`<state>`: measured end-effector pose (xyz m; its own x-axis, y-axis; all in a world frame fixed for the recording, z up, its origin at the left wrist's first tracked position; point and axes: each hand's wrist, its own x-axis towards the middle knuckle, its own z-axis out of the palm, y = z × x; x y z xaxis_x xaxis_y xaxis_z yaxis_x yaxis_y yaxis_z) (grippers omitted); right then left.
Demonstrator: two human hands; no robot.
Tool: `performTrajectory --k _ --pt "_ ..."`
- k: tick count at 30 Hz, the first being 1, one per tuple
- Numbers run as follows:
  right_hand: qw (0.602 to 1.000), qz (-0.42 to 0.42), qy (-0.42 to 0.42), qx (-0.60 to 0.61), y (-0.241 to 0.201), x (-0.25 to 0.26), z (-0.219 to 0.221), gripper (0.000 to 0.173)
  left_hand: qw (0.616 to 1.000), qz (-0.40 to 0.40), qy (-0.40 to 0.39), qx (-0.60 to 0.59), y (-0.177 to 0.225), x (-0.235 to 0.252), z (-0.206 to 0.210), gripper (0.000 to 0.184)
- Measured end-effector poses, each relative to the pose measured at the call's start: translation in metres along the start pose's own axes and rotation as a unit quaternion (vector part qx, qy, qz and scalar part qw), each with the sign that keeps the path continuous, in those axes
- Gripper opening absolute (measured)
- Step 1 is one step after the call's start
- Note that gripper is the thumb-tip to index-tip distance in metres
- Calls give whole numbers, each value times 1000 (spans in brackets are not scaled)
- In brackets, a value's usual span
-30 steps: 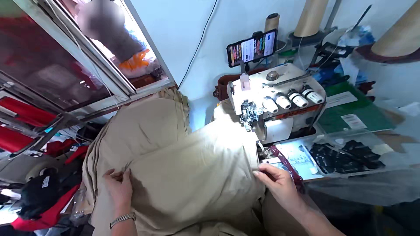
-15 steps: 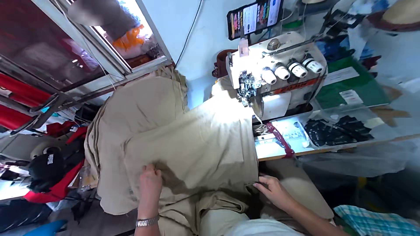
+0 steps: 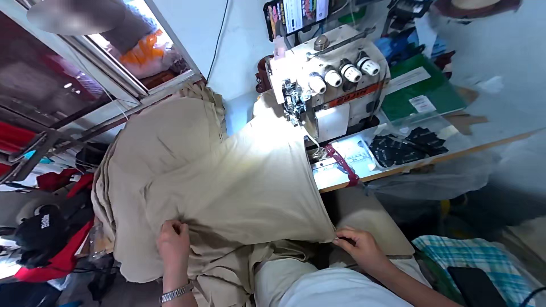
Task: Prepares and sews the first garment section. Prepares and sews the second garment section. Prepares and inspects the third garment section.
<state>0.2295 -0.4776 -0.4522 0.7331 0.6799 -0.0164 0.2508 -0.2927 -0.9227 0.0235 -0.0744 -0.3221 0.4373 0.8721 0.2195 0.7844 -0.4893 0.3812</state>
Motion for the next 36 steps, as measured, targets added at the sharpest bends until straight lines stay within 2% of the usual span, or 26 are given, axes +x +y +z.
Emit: performTrajectory --k 7,11,14,22,25,28,31,32,34,35,36 --pt "997 -11 54 46 6 -14 1 20 1000 0 -12 15 0 1 4 23" --pt "996 12 78 43 0 -16 3 17 999 -19 -27 -43 -10 5 2 24" --pt "996 14 82 36 -2 -17 3 17 993 -45 -18 -107 -15 7 2 26" --pt "994 27 98 39 -4 -19 1 19 991 -73 -7 -108 -13 11 3 27" --pt "993 63 86 50 -4 -17 0 19 991 -76 -20 -108 -12 13 0 24" --pt "991 110 63 42 -7 -12 -3 20 995 -59 -41 -70 -6 11 -4 24" --pt "987 138 57 53 -8 -8 -2 18 997 -8 -55 -56 -5 5 -7 26" --pt "986 142 58 63 -7 -6 -1 19 995 11 -62 -74 -3 -1 -7 28" --pt "985 149 30 86 -4 -3 -4 33 976 56 -113 -180 7 -23 -4 30" --pt "984 150 11 96 -4 -1 -6 32 949 75 -169 -255 13 -38 2 25" --pt "984 145 -16 104 -7 -1 -10 24 907 87 -257 -322 18 -55 12 19"
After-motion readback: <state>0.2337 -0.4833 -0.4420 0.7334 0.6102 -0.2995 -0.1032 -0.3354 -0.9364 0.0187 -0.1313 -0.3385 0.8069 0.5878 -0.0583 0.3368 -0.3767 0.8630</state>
